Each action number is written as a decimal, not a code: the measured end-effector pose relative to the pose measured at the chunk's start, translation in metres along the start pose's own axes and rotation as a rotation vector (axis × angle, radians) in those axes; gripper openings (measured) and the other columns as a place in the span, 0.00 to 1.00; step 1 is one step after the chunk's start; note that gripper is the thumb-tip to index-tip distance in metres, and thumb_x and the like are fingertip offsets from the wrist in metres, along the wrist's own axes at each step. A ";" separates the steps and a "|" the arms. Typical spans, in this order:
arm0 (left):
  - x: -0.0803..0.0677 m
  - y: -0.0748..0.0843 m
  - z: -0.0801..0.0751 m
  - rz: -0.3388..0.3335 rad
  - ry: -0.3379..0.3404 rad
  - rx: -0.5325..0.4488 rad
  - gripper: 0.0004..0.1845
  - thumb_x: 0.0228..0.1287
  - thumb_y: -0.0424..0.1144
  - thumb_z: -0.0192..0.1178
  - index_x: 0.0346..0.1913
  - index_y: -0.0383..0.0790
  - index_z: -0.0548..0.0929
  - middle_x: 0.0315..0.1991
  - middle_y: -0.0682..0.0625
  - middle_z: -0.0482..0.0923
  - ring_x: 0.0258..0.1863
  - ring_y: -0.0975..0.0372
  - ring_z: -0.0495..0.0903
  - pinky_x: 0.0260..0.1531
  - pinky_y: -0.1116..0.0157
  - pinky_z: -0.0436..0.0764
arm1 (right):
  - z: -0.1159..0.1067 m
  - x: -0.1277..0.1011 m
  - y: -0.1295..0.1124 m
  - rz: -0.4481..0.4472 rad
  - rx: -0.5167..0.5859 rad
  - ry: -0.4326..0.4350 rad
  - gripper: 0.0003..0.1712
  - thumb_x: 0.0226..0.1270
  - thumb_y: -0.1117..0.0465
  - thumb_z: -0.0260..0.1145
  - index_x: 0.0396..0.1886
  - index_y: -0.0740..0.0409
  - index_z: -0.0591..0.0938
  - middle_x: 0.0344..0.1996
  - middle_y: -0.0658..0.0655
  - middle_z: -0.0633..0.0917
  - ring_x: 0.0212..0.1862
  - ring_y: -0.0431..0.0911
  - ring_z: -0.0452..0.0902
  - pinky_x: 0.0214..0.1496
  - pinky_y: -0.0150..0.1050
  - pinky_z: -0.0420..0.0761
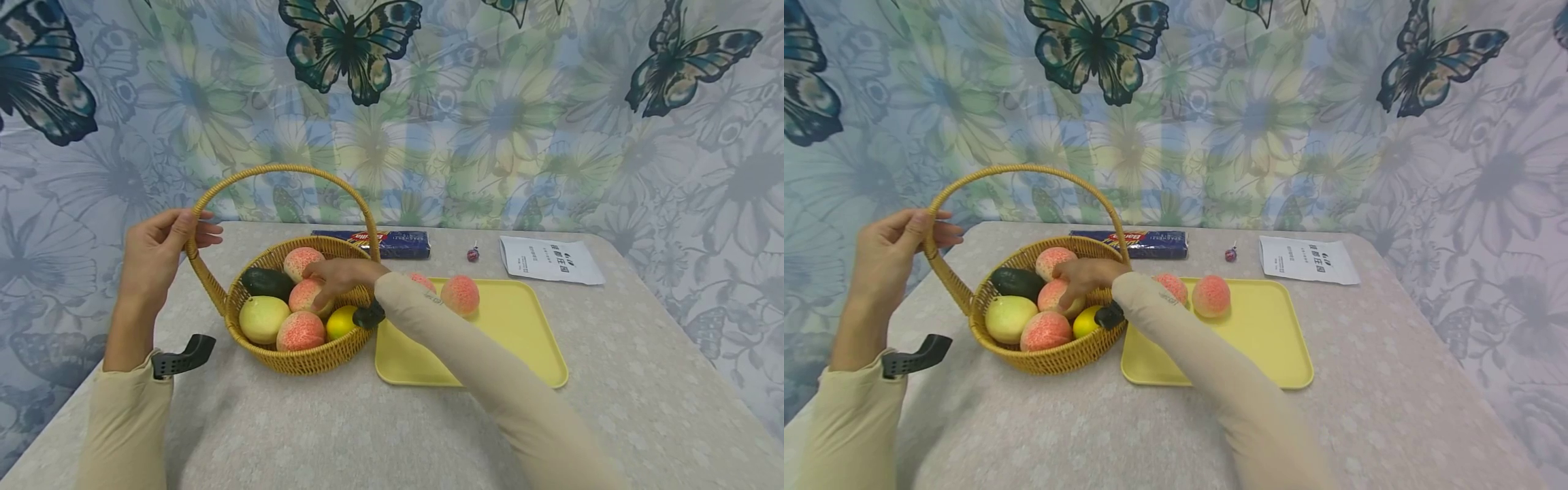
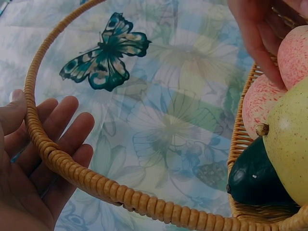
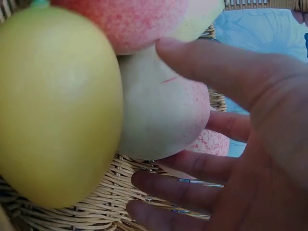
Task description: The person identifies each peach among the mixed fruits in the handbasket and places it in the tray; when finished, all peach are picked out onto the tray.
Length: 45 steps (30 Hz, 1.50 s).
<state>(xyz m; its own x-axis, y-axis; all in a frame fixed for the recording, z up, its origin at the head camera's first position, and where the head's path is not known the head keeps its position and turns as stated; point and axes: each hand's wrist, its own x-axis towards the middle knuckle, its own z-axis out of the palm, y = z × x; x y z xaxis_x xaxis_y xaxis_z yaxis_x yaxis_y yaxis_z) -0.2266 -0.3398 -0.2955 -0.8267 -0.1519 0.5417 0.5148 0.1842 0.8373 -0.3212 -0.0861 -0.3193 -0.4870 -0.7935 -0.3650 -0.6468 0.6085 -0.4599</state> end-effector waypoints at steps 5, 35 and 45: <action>-0.001 0.000 0.000 0.005 0.002 0.009 0.19 0.69 0.41 0.56 0.50 0.24 0.80 0.32 0.53 0.87 0.30 0.65 0.86 0.38 0.76 0.81 | 0.001 0.001 0.001 0.005 -0.040 0.004 0.40 0.66 0.51 0.65 0.73 0.52 0.59 0.71 0.55 0.63 0.71 0.47 0.59 0.71 0.38 0.62; -0.003 0.001 0.001 0.006 -0.002 -0.002 0.18 0.69 0.40 0.56 0.49 0.26 0.81 0.32 0.53 0.87 0.31 0.65 0.86 0.39 0.77 0.81 | -0.006 -0.006 0.009 -0.034 0.026 0.033 0.28 0.65 0.59 0.66 0.63 0.55 0.68 0.60 0.56 0.73 0.57 0.45 0.69 0.58 0.35 0.71; -0.003 0.000 0.000 0.005 0.002 0.008 0.18 0.69 0.40 0.56 0.49 0.25 0.80 0.32 0.53 0.87 0.31 0.65 0.86 0.39 0.77 0.81 | -0.006 -0.006 0.015 -0.044 0.064 0.089 0.30 0.62 0.58 0.68 0.62 0.53 0.68 0.60 0.56 0.73 0.59 0.46 0.69 0.60 0.37 0.72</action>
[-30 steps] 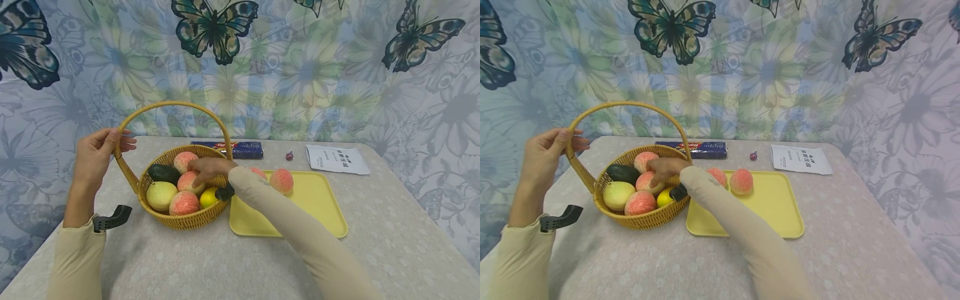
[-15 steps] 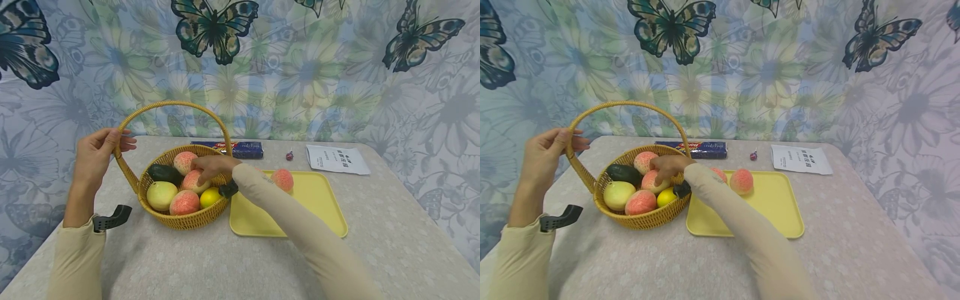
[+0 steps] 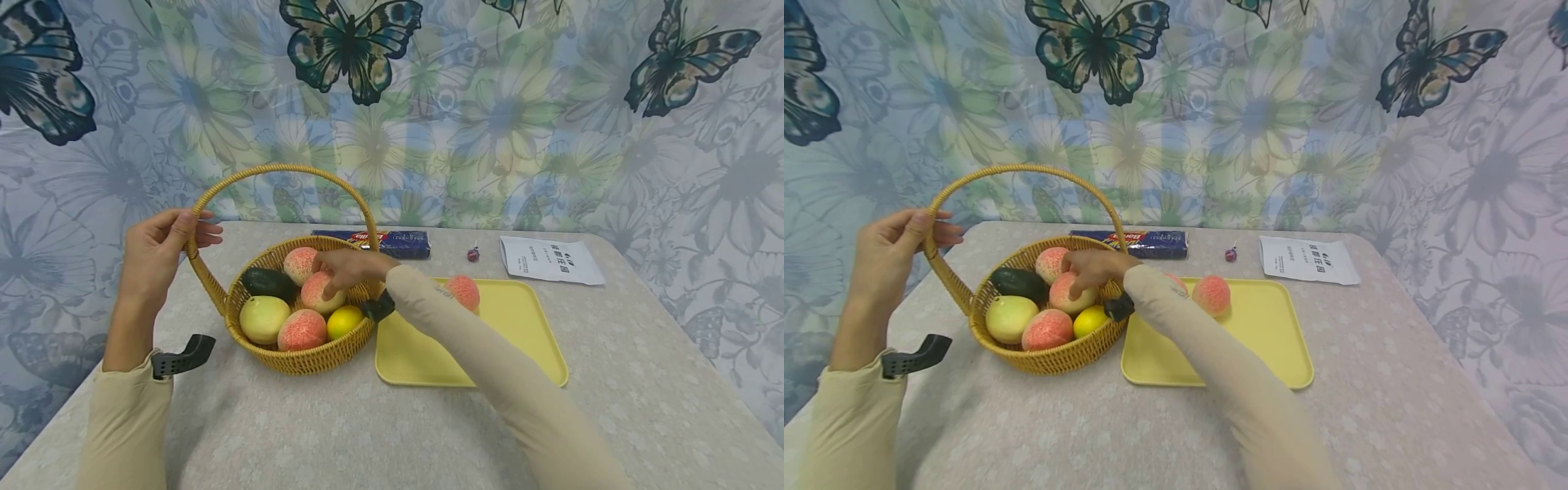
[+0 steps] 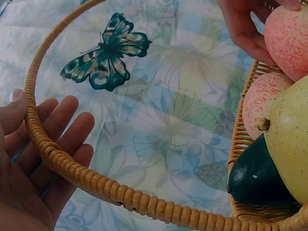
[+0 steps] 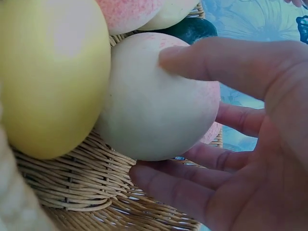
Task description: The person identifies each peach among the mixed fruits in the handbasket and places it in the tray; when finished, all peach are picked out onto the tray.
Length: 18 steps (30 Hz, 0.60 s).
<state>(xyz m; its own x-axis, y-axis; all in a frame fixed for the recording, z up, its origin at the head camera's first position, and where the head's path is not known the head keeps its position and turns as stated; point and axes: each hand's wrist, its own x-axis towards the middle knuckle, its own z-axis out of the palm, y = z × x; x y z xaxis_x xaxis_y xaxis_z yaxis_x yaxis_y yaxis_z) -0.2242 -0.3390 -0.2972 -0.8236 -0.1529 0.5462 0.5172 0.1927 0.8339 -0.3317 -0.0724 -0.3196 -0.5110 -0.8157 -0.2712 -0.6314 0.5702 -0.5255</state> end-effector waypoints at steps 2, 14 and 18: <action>0.000 0.000 0.000 0.002 0.000 0.004 0.18 0.70 0.40 0.56 0.49 0.25 0.80 0.32 0.53 0.87 0.31 0.65 0.86 0.39 0.77 0.81 | -0.001 0.000 0.001 -0.010 -0.005 0.017 0.30 0.62 0.58 0.68 0.62 0.54 0.68 0.56 0.55 0.74 0.55 0.46 0.70 0.56 0.35 0.73; 0.001 -0.001 0.000 0.003 -0.004 -0.014 0.17 0.69 0.40 0.56 0.48 0.26 0.81 0.32 0.52 0.87 0.30 0.64 0.86 0.38 0.76 0.81 | -0.008 -0.008 0.006 -0.036 0.025 0.045 0.31 0.63 0.58 0.67 0.62 0.56 0.66 0.57 0.56 0.72 0.54 0.46 0.68 0.55 0.37 0.72; 0.001 -0.001 0.000 0.002 -0.003 -0.013 0.18 0.69 0.40 0.56 0.49 0.25 0.80 0.32 0.52 0.87 0.31 0.64 0.86 0.38 0.76 0.81 | -0.007 -0.013 0.010 -0.063 0.042 0.060 0.31 0.64 0.58 0.67 0.63 0.56 0.65 0.62 0.56 0.70 0.62 0.47 0.67 0.62 0.37 0.71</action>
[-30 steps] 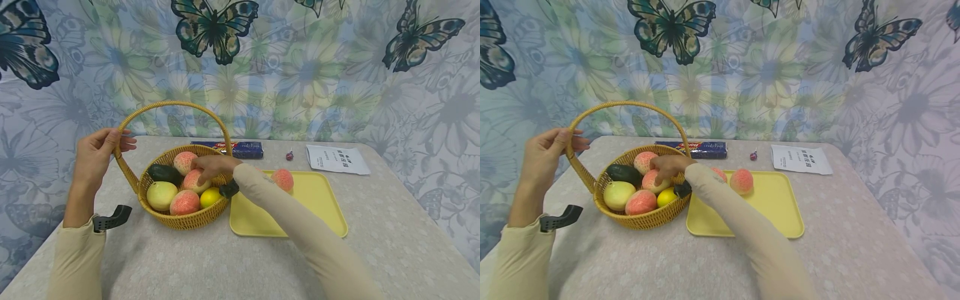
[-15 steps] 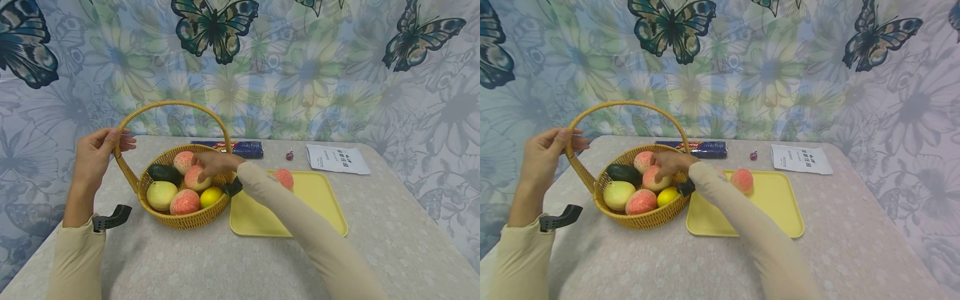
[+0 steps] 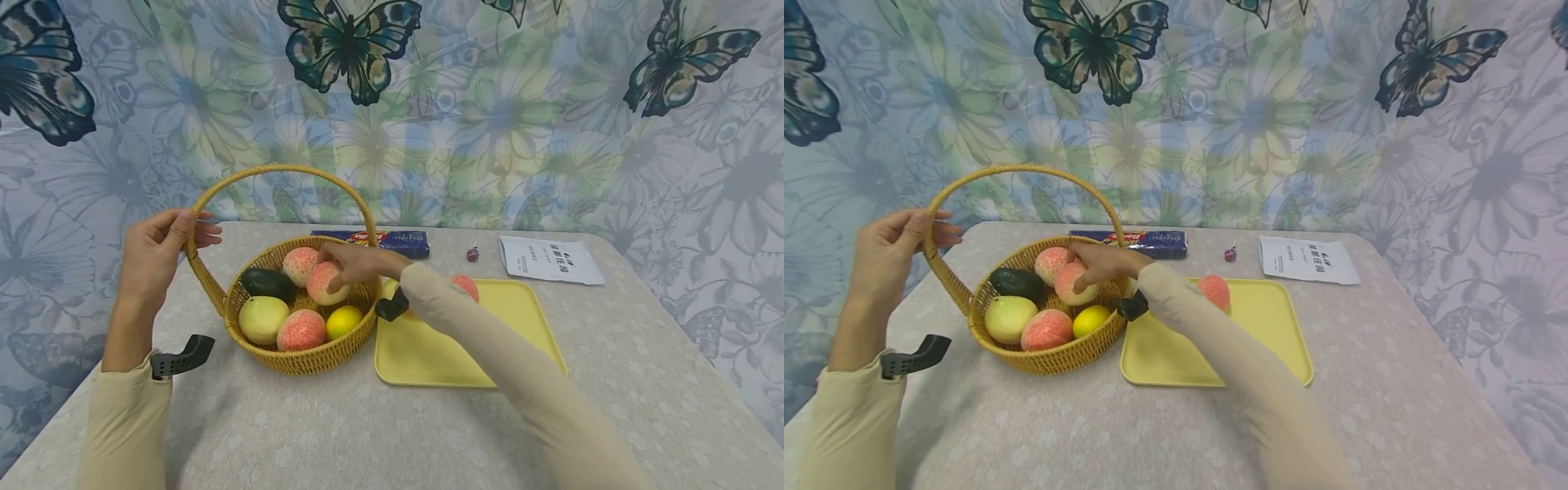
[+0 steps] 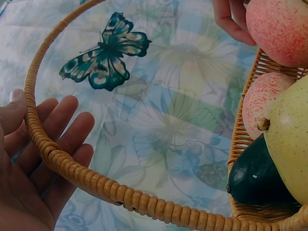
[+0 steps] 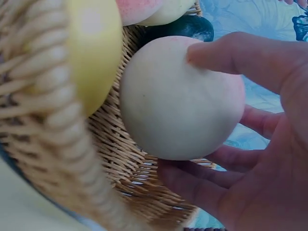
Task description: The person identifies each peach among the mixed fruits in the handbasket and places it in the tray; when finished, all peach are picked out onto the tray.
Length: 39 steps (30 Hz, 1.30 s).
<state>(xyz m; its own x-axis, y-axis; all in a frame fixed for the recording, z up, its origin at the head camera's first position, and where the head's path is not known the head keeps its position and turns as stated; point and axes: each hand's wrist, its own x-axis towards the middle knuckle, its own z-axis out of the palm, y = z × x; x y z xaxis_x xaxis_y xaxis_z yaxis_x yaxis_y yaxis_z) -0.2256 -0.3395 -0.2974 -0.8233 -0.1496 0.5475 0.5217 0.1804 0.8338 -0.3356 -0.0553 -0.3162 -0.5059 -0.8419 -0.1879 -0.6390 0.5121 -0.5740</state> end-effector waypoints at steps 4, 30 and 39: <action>0.000 0.000 0.001 -0.001 0.001 0.013 0.19 0.70 0.41 0.56 0.49 0.24 0.80 0.32 0.52 0.87 0.31 0.65 0.86 0.37 0.76 0.81 | 0.004 -0.008 0.006 -0.041 0.056 0.043 0.31 0.64 0.59 0.67 0.64 0.56 0.65 0.63 0.55 0.69 0.65 0.47 0.66 0.65 0.38 0.69; 0.001 -0.001 0.000 0.024 -0.001 -0.026 0.18 0.69 0.39 0.56 0.49 0.23 0.80 0.32 0.51 0.87 0.30 0.64 0.86 0.38 0.76 0.81 | 0.032 -0.069 0.018 -0.077 0.573 0.390 0.34 0.63 0.57 0.66 0.68 0.53 0.67 0.56 0.55 0.78 0.54 0.47 0.77 0.54 0.40 0.79; 0.001 -0.002 0.000 0.016 0.000 -0.015 0.19 0.70 0.40 0.56 0.49 0.23 0.80 0.32 0.52 0.87 0.30 0.65 0.86 0.38 0.76 0.81 | 0.039 -0.093 0.031 -0.061 0.718 0.407 0.33 0.64 0.58 0.66 0.68 0.49 0.68 0.60 0.53 0.75 0.58 0.49 0.76 0.58 0.43 0.78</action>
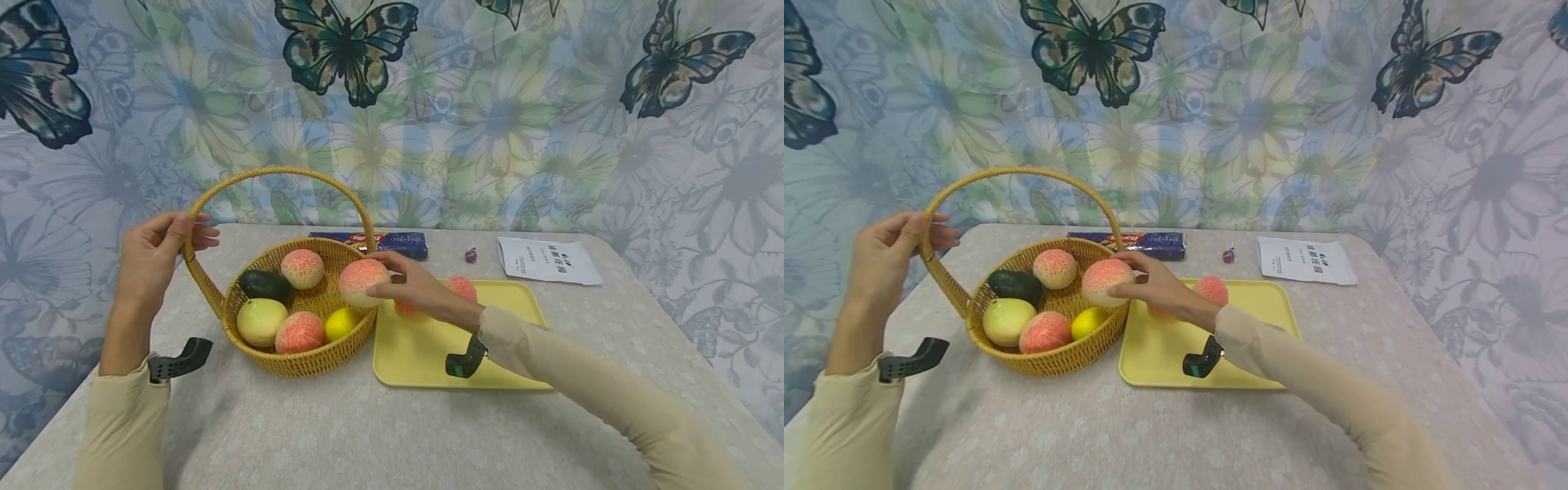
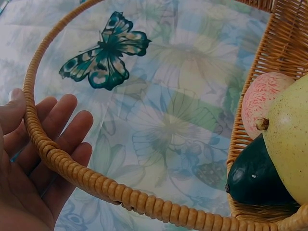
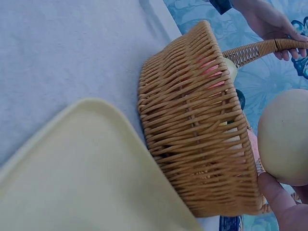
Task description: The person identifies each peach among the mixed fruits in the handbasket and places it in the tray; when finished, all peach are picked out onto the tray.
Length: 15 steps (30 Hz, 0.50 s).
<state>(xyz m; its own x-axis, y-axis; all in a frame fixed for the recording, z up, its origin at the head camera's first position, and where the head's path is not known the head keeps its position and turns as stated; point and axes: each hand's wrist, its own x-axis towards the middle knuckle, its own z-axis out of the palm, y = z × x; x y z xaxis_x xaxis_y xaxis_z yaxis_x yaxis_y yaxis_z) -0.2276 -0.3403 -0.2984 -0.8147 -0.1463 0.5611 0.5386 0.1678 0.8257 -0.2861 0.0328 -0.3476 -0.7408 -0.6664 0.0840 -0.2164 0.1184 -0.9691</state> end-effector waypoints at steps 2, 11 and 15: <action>0.000 0.000 0.000 0.000 0.000 -0.003 0.19 0.70 0.40 0.56 0.49 0.23 0.79 0.32 0.51 0.87 0.30 0.65 0.86 0.37 0.76 0.81 | -0.004 -0.005 0.002 -0.001 0.026 0.005 0.32 0.63 0.58 0.66 0.67 0.48 0.68 0.60 0.53 0.75 0.59 0.49 0.76 0.59 0.48 0.77; 0.000 0.001 0.001 0.003 0.008 0.018 0.18 0.70 0.40 0.56 0.49 0.25 0.81 0.32 0.52 0.87 0.30 0.65 0.86 0.37 0.77 0.81 | -0.018 -0.020 0.007 0.006 0.078 0.071 0.35 0.63 0.60 0.67 0.69 0.51 0.67 0.62 0.56 0.73 0.61 0.52 0.74 0.55 0.44 0.81; 0.000 0.001 0.001 0.000 0.008 0.018 0.17 0.70 0.40 0.56 0.48 0.26 0.81 0.32 0.52 0.87 0.30 0.65 0.86 0.37 0.77 0.81 | -0.024 -0.026 0.010 0.007 0.082 0.072 0.34 0.63 0.60 0.66 0.69 0.50 0.67 0.63 0.56 0.73 0.62 0.52 0.73 0.56 0.46 0.79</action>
<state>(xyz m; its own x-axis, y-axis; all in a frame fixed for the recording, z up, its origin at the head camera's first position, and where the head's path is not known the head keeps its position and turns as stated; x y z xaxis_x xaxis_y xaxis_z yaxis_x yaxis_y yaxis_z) -0.2270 -0.3392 -0.2978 -0.8131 -0.1543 0.5613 0.5342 0.1852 0.8248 -0.2844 0.0692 -0.3535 -0.7866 -0.6107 0.0912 -0.1607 0.0600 -0.9852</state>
